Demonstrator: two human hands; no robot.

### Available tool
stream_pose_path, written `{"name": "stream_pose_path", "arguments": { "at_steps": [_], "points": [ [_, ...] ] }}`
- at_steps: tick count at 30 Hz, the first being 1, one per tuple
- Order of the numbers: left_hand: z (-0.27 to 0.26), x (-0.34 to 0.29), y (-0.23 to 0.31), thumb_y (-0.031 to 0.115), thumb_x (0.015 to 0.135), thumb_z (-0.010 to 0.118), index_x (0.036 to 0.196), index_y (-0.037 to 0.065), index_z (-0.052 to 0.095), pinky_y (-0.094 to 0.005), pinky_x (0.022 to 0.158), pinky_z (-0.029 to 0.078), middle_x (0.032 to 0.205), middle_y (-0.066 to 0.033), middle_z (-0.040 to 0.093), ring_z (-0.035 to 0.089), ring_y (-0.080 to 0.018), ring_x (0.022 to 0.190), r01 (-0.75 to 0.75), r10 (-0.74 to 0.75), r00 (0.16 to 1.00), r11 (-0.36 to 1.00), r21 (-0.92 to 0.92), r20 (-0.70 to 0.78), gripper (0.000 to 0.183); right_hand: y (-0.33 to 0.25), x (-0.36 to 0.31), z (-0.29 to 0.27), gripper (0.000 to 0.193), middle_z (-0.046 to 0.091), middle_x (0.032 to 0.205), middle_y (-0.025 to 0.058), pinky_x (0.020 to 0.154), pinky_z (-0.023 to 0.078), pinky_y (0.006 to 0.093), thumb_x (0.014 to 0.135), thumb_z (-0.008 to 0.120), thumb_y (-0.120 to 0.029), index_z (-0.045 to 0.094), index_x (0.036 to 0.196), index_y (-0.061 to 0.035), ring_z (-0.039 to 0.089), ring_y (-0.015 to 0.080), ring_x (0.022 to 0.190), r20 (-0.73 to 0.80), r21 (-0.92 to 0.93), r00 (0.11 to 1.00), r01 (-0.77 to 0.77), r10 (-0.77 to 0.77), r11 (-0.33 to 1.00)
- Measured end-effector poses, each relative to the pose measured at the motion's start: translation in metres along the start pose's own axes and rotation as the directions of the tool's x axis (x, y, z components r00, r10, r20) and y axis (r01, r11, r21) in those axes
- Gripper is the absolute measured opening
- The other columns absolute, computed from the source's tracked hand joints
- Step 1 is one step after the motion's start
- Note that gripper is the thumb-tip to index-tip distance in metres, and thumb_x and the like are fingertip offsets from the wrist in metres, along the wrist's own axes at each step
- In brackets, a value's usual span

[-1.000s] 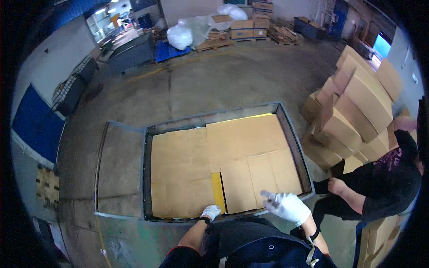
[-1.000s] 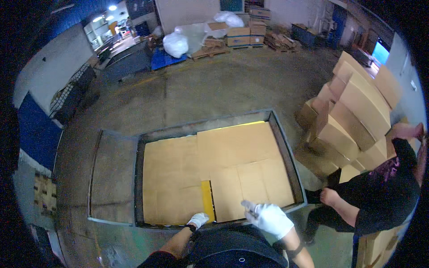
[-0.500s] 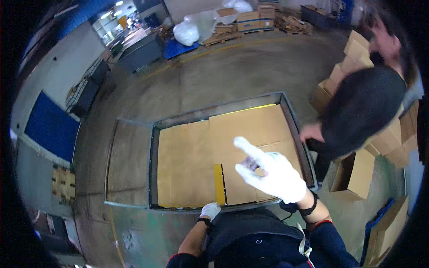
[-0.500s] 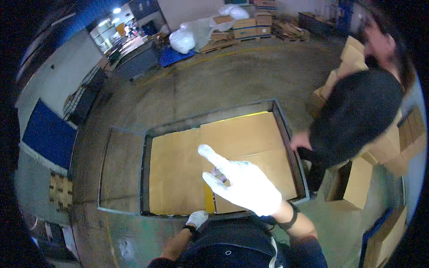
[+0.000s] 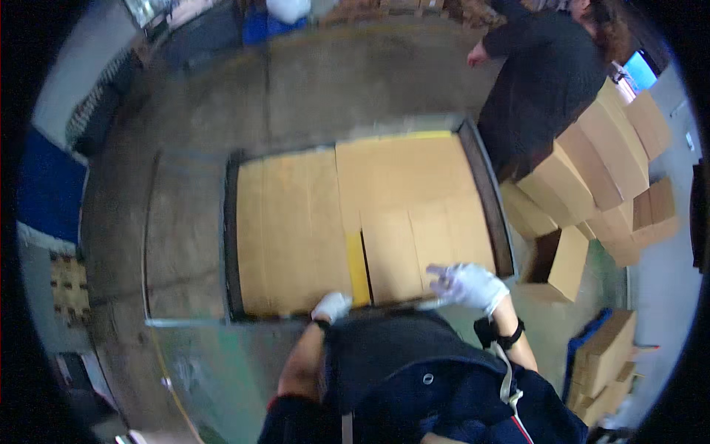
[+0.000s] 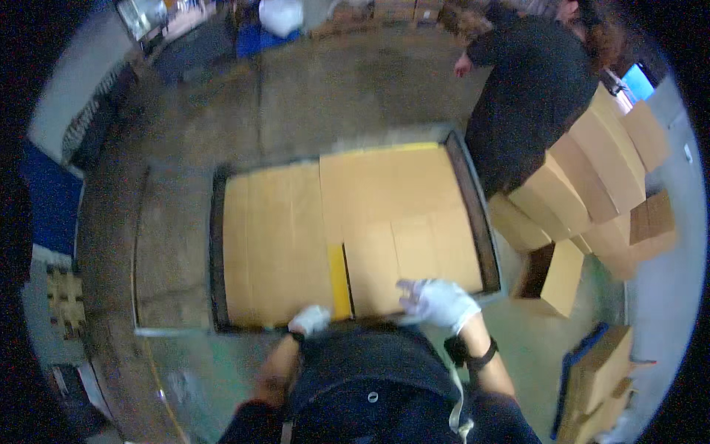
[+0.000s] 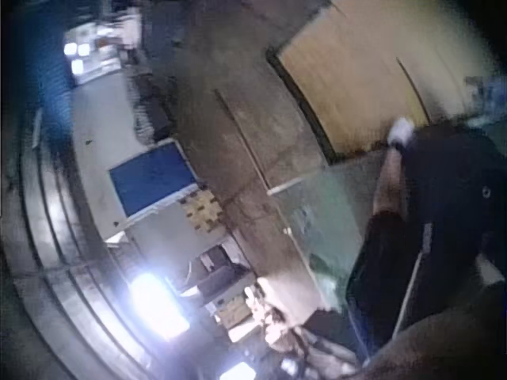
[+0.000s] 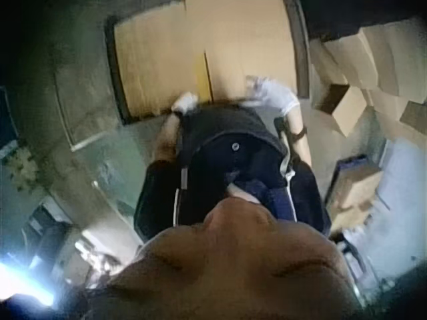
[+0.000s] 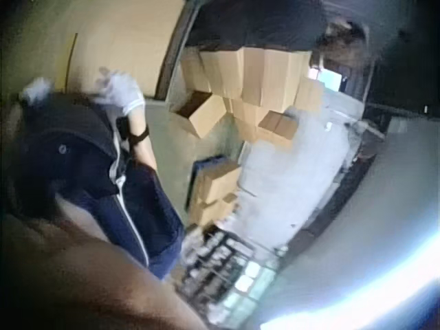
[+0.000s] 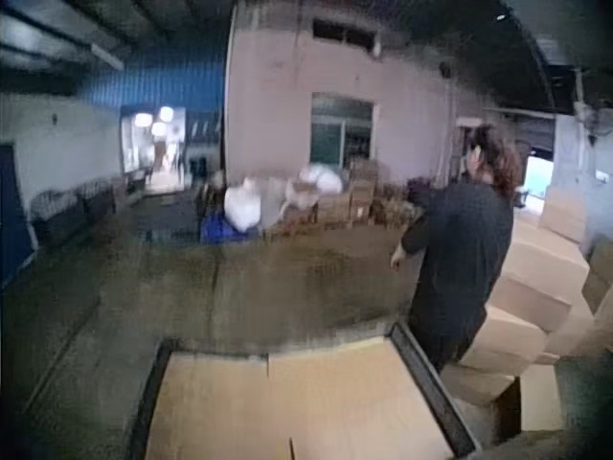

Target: Applying a liquid coating to engine pistons using a brush and organizing them into a storage cart.

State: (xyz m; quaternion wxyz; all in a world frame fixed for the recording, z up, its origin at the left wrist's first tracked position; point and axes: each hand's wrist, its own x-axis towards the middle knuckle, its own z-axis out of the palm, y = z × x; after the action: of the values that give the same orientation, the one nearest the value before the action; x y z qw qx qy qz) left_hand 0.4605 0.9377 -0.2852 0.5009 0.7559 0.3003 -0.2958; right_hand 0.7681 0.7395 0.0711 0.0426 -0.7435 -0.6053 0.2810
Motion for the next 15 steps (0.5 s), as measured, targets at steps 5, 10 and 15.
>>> {"name": "stream_pose_path", "arguments": {
  "at_steps": [5, 10, 15],
  "points": [
    [0.010, -0.004, -0.028, 0.027, 0.087, 0.055, 0.088, 0.003, 0.072, -0.0479, 0.071, 0.052, 0.090, -0.0227, 0.071, 0.068, -0.0391, 0.081, -0.011, -0.073, 0.978, 0.920, -0.393, -0.197, 0.030, -0.029, 0.001, -0.001, 0.040, 0.072, 0.085, 0.0141, 0.069, 0.055, 0.0444, 0.092, 0.061, -0.036, 0.062, 0.124, -0.0121, 0.069, 0.0331, 0.077, -0.004, 0.053, 0.996, -0.093, 0.093, 0.994],
    [0.013, 0.012, -0.023, 0.019, 0.078, 0.060, 0.085, 0.005, 0.070, -0.0463, 0.068, 0.055, 0.090, -0.0187, 0.071, 0.069, -0.0372, 0.076, -0.302, 0.384, 0.922, 0.781, 0.547, -0.039, 0.019, -0.026, 0.017, 0.010, 0.041, 0.072, 0.088, 0.0149, 0.072, 0.056, 0.0439, 0.092, 0.060, -0.038, 0.062, 0.124, -0.0128, 0.069, 0.0338, 0.079, 0.059, 0.054, 0.993, -0.104, 0.101, 0.993],
    [0.026, 0.002, -0.010, 0.029, 0.086, 0.052, 0.086, 0.002, 0.071, -0.0480, 0.072, 0.052, 0.088, -0.0211, 0.071, 0.068, -0.0379, 0.080, 0.131, -0.159, 0.986, 0.914, -0.385, -0.043, 0.033, -0.017, 0.036, 0.004, 0.044, 0.073, 0.090, 0.0138, 0.078, 0.056, 0.0429, 0.092, 0.056, -0.039, 0.062, 0.126, -0.0121, 0.070, 0.0333, 0.084, 0.089, 0.035, 0.996, 0.015, -0.018, 0.999]
  ]
}}
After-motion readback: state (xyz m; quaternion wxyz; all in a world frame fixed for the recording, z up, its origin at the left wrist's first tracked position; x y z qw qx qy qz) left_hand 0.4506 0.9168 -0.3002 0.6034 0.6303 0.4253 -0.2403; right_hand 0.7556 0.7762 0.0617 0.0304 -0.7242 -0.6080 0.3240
